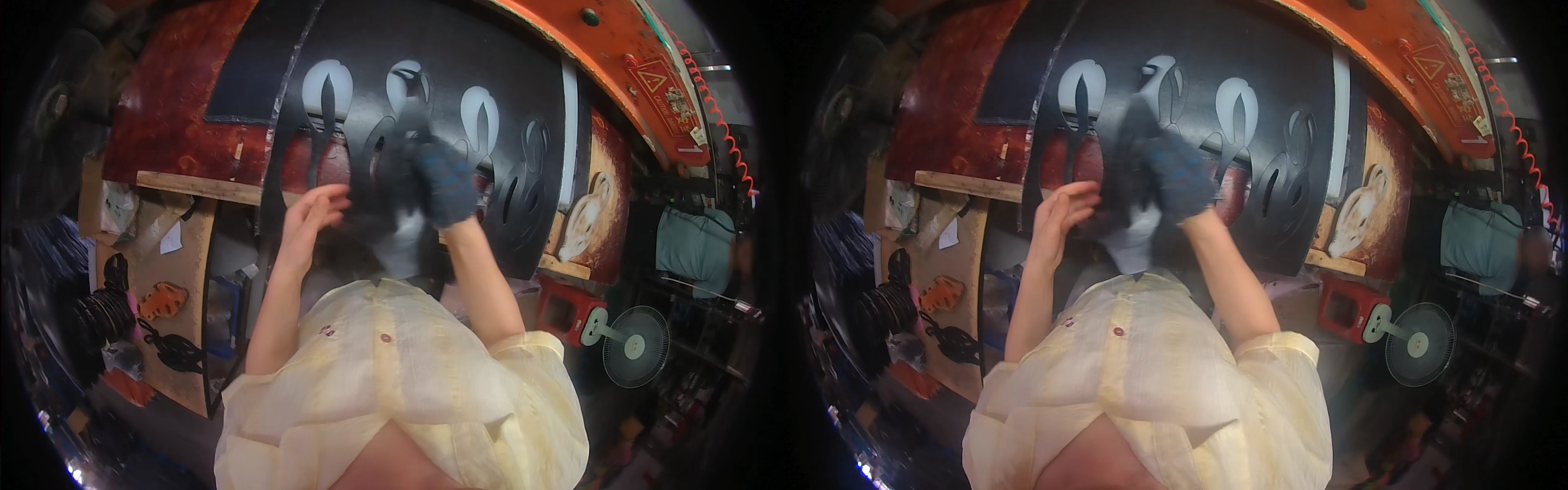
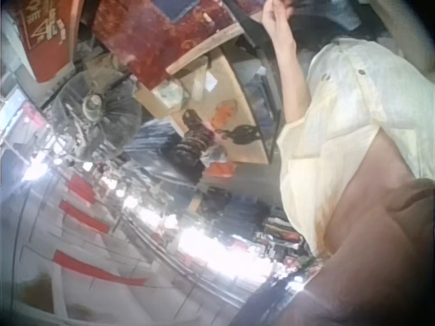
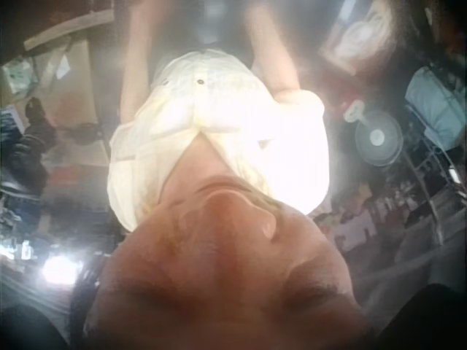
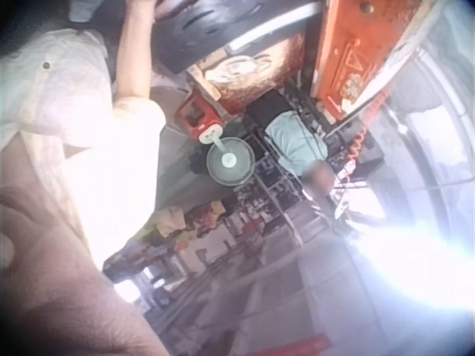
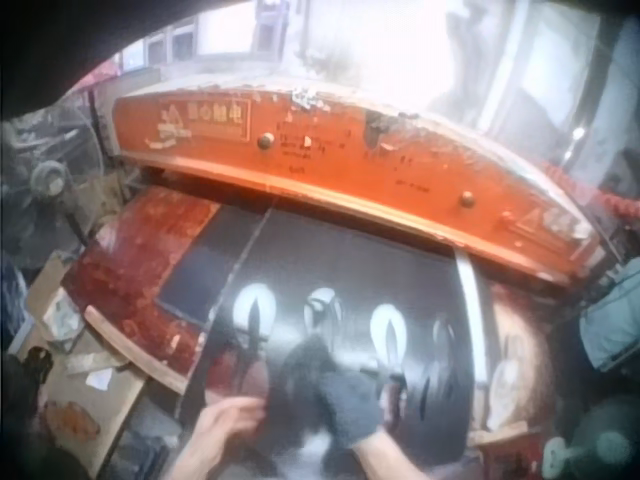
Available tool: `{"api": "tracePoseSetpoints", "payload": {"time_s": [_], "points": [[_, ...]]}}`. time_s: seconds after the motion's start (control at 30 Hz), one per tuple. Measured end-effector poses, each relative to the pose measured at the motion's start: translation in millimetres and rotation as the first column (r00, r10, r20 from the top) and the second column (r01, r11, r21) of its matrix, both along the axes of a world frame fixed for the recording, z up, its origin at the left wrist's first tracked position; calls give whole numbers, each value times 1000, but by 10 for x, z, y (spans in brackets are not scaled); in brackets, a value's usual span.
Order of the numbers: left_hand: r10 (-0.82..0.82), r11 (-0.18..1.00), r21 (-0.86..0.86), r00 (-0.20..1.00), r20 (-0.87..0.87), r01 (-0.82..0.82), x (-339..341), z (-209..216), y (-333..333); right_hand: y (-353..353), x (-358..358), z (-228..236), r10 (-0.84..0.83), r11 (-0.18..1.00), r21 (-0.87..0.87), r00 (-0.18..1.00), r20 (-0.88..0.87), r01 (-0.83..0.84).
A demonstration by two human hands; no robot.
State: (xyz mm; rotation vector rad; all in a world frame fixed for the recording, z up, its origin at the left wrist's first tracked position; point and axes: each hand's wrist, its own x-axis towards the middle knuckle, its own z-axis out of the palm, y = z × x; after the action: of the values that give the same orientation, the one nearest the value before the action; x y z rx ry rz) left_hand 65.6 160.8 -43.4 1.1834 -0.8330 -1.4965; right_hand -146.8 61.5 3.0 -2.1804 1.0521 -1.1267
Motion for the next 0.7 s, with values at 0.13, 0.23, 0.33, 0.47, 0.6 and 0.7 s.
{"api": "tracePoseSetpoints", "payload": {"time_s": [0.13, 0.23, 0.33, 0.47, 0.6, 0.7], "points": [[527, 846, -103, 850, 8, -524, 232, 26, 406, 214, 536, -98, 126, 895, -417, 987, -104, -158], [429, 903, 108, 880, -206, -416, 631, 157, 864, 506, 849, 2, 288, 860, 403, 949, 126, -315], [219, 972, 66, 765, -606, -226, 775, 116, 1300, 744, 1288, 109, 506, 788, 344, 856, 110, -510], [512, 851, 300, 809, -288, -432, 901, -24, 1875, 1069, 2070, 138, 573, 519, 662, 795, 200, -540], [745, 666, 282, 635, -206, -690, 1619, -15, 2587, 1677, 3162, 26, 731, 472, 554, 656, 190, -686], [911, 406, 120, 412, 26, -906, 2156, -55, 3320, 2226, 4089, -120, 871, 160, 560, 383, 308, -813]]}}
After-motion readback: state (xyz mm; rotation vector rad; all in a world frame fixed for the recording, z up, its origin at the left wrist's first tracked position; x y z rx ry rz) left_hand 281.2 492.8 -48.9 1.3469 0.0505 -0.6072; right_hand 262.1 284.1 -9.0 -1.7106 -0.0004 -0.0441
